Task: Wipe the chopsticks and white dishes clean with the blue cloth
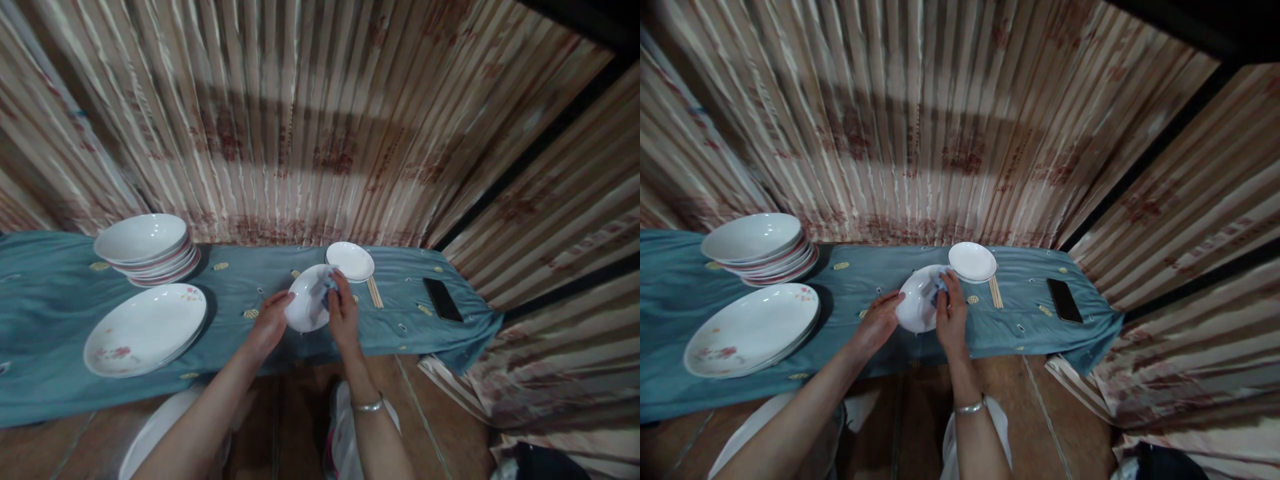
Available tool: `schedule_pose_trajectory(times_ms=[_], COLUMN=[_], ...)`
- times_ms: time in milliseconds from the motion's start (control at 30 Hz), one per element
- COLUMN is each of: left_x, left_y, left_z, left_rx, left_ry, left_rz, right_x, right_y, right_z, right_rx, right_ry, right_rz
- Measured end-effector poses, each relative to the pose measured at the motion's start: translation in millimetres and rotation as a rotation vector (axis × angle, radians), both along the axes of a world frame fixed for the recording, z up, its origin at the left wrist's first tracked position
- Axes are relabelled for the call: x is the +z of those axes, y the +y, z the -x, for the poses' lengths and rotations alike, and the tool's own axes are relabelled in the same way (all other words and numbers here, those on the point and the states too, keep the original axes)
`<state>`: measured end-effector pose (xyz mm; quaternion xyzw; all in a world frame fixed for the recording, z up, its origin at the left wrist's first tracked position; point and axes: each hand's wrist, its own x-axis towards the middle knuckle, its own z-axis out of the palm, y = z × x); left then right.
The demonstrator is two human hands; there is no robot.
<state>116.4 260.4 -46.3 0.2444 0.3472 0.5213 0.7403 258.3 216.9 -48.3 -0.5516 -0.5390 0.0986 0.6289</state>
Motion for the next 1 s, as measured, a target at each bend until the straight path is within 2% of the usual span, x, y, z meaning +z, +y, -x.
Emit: schedule_pose_trajectory(times_ms=[133, 200, 267, 467, 600, 700, 833, 1000], left_x=[-6.1, -9.2, -11.8, -11.2, -10.5, -15.9, -28.9, -51.8], left_y=[1, 2, 3, 3, 1, 3, 8, 15], left_z=[0, 1, 2, 4, 7, 11, 19, 31], left_rx=[0.014, 0.03, 0.032, -0.012, -0.039, -0.035, -0.055, -0.066], left_ry=[-0.043, -0.033, -0.023, -0.055, -0.069, -0.065, -0.039, 0.034], left_rz=[-0.087, -0.103, -0.099, -0.031, -0.026, -0.011, 0.034, 0.032], right_x=[6.3, 6.5, 6.0, 7.3, 2.0, -9.3, -30.2, -58.6], right_y=[3, 5, 9, 17, 23, 28, 31, 29], right_z=[39, 50, 53, 41, 32, 21, 6, 8], right_rx=[0.072, 0.066, 0.024, -0.157, -0.214, -0.217, -0.138, -0.1], right_ry=[-0.542, -0.702, -0.771, -0.703, -0.594, -0.457, -0.276, -0.296], right_rz=[0.018, 0.029, 0.046, 0.083, 0.122, 0.138, 0.095, 0.171])
